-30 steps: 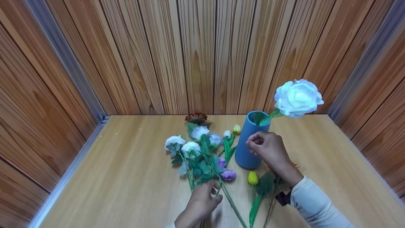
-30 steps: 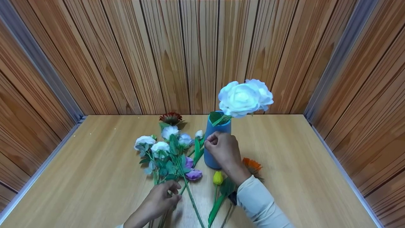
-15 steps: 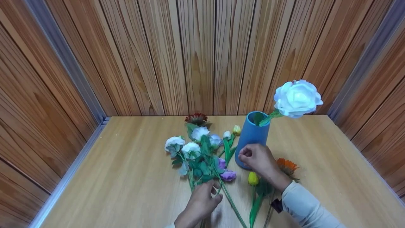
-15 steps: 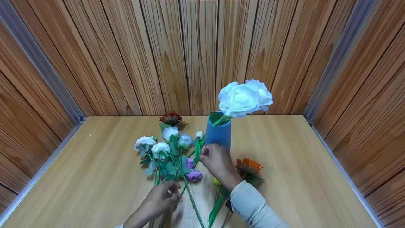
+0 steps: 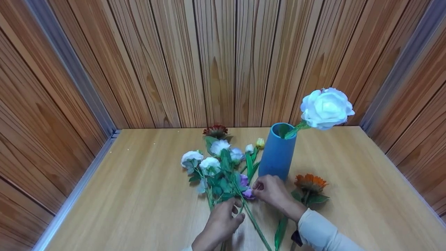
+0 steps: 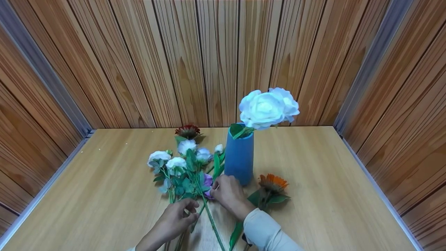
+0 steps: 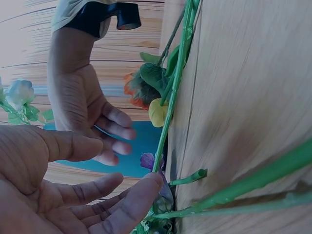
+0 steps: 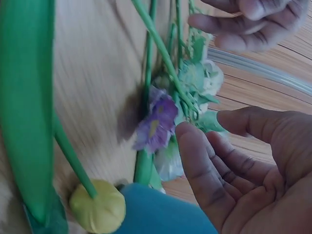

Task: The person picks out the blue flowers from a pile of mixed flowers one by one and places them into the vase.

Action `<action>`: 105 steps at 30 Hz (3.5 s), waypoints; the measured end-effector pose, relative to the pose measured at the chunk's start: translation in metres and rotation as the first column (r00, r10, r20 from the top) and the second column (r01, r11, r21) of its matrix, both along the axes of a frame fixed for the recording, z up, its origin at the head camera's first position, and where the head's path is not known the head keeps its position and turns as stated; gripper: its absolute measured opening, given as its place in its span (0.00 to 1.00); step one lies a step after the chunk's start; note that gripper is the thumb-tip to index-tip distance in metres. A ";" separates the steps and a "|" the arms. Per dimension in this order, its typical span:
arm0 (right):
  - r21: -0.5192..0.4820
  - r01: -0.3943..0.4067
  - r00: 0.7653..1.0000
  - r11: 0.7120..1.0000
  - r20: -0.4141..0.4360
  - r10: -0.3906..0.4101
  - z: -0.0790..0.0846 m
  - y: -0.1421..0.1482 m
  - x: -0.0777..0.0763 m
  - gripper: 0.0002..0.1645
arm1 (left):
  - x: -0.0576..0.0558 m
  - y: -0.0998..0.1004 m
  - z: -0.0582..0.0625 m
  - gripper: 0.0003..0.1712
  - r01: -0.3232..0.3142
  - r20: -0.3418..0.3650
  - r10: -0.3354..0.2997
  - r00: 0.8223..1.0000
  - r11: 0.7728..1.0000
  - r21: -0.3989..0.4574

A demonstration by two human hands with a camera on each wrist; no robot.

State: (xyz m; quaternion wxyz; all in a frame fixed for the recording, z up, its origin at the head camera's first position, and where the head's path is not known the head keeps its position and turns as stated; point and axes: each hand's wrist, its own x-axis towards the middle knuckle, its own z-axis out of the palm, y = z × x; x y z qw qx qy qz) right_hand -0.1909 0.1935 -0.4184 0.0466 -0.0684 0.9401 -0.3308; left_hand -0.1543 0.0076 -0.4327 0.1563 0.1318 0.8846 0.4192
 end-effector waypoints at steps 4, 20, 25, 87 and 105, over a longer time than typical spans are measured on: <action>0.035 -0.030 0.996 0.999 -0.082 0.033 -0.007 -0.003 0.001 0.03 | 0.001 -0.001 -0.001 0.08 0.009 -0.018 -0.009 1.000 1.000 0.003; -0.038 -0.151 0.989 0.988 -0.008 0.151 -0.026 -0.006 0.007 0.06 | 0.000 -0.003 -0.003 0.10 -0.008 -0.005 0.008 1.000 1.000 0.011; -0.065 -0.170 0.981 0.983 0.082 0.175 -0.031 -0.010 0.007 0.06 | 0.000 -0.004 -0.002 0.10 -0.005 -0.001 0.005 1.000 1.000 0.021; -0.455 -0.070 0.968 0.888 0.185 0.171 0.009 -0.004 0.023 0.05 | -0.012 -0.005 0.022 0.19 -0.228 0.064 0.219 0.974 0.949 0.219; -0.457 -0.082 0.978 0.886 0.133 0.159 0.012 -0.008 0.026 0.05 | -0.017 -0.005 0.020 0.18 -0.234 0.103 0.211 0.972 0.840 0.489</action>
